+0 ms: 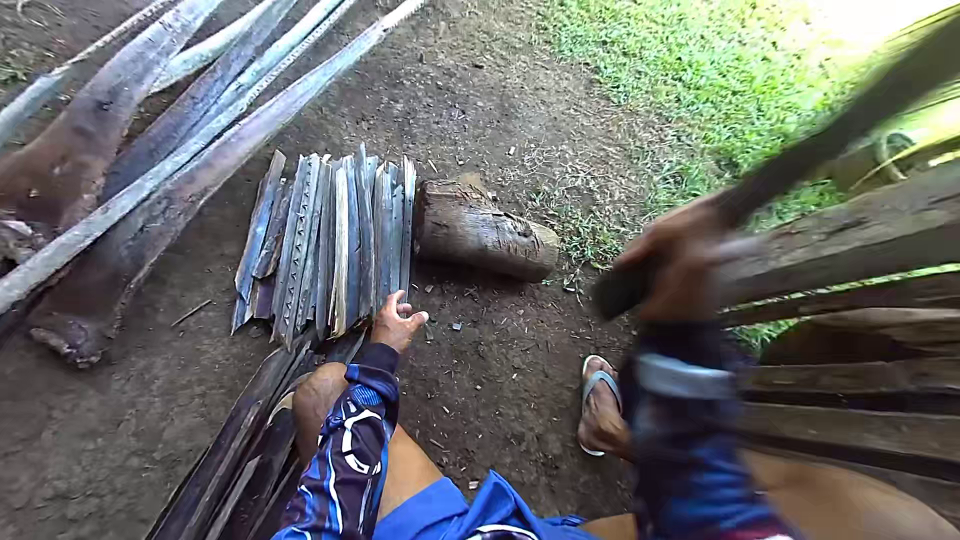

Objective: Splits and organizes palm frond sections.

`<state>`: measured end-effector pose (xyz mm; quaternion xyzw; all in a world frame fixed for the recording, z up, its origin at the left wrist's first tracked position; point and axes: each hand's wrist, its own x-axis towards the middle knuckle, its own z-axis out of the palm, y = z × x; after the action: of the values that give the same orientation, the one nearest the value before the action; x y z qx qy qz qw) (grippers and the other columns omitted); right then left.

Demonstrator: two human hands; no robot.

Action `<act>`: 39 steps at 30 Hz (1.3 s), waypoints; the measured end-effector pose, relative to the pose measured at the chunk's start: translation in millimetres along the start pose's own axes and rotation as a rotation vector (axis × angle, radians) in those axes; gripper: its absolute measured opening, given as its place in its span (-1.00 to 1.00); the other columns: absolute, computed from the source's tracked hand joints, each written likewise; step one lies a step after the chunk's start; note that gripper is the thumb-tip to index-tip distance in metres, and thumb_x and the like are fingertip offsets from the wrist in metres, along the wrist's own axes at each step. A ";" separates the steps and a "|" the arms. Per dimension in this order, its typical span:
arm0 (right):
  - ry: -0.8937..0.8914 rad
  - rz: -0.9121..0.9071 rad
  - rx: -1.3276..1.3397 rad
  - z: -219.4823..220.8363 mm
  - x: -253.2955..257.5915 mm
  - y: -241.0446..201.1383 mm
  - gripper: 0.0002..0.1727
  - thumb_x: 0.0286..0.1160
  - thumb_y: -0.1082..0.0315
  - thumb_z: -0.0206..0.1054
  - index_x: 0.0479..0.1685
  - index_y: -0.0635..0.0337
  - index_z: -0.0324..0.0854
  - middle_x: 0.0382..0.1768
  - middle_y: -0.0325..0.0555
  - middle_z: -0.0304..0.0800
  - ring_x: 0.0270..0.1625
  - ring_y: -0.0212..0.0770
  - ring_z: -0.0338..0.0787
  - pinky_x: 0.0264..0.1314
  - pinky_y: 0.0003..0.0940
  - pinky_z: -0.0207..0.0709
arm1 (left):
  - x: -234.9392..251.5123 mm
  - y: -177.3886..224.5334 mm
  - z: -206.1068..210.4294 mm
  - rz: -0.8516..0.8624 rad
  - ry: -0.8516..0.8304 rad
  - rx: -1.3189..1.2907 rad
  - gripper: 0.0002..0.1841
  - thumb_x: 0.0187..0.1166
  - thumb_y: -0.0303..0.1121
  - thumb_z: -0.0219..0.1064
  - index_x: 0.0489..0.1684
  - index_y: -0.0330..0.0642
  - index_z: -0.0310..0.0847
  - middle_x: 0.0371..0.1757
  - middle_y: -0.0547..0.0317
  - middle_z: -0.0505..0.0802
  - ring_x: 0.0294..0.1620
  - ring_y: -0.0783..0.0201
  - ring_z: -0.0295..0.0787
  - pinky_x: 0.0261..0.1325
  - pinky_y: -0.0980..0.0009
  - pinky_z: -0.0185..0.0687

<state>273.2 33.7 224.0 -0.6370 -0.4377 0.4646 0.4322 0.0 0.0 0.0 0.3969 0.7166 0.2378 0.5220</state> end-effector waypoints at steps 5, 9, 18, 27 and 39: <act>-0.231 0.609 -0.288 40.2 24.4 207.4 -0.81 0.43 0.43 0.35 -0.06 0.29 0.53 -0.60 -0.13 0.59 -0.66 -0.19 0.63 -0.55 -0.20 0.65 | -8.6 7.0 -3.9 0.007 0.021 -0.044 -0.08 0.43 -0.23 0.64 0.79 -0.26 0.17 0.47 -0.26 0.71 0.29 -0.09 0.81 0.40 -0.02 0.67; -0.276 0.571 -0.345 37.6 -2.5 170.8 -0.74 0.41 0.42 0.36 0.02 0.30 0.52 -0.54 -0.10 0.62 -0.62 -0.19 0.64 -0.51 -0.20 0.65 | -30.9 58.8 22.3 0.272 -0.008 -0.016 0.25 0.08 -0.04 0.83 0.85 -0.28 0.05 0.72 -0.25 0.45 0.69 -0.10 0.45 0.68 -0.04 0.44; -0.388 0.658 -0.087 45.8 -88.2 132.2 -0.74 0.42 0.43 0.40 -0.01 0.29 0.48 -0.63 -0.12 0.60 -0.69 -0.22 0.65 -0.58 -0.28 0.67 | -16.3 170.7 70.4 1.184 0.286 -0.155 -0.51 0.26 -0.18 0.74 0.02 -0.36 0.82 0.06 -0.11 0.89 0.15 0.13 0.85 0.33 0.21 0.77; -0.630 0.680 -0.128 -6.8 -114.5 184.2 -0.57 0.23 0.30 0.53 0.08 0.21 0.55 -0.54 -0.11 0.68 -0.63 -0.21 0.68 -0.51 -0.26 0.67 | 0.0 194.4 6.7 0.721 -0.158 -0.183 -0.78 0.39 -0.34 0.60 -0.13 -0.24 0.80 -0.30 0.24 0.95 -0.27 0.40 0.91 -0.03 0.29 0.91; -0.113 0.444 0.216 -151.3 -88.7 83.4 -0.95 0.43 0.34 0.30 -0.32 0.09 0.59 -0.71 -0.26 0.54 -0.72 -0.37 0.59 -0.62 -0.41 0.64 | -8.0 153.3 3.8 0.515 -0.248 0.203 -0.72 0.26 -0.28 0.68 -0.15 -0.16 0.82 -0.33 0.26 0.93 -0.35 0.41 0.88 -0.13 0.26 0.88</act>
<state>416.7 -93.5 192.6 -0.6407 -0.2586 0.6271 0.3597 53.8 80.8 118.9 0.6417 0.5432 0.2395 0.4856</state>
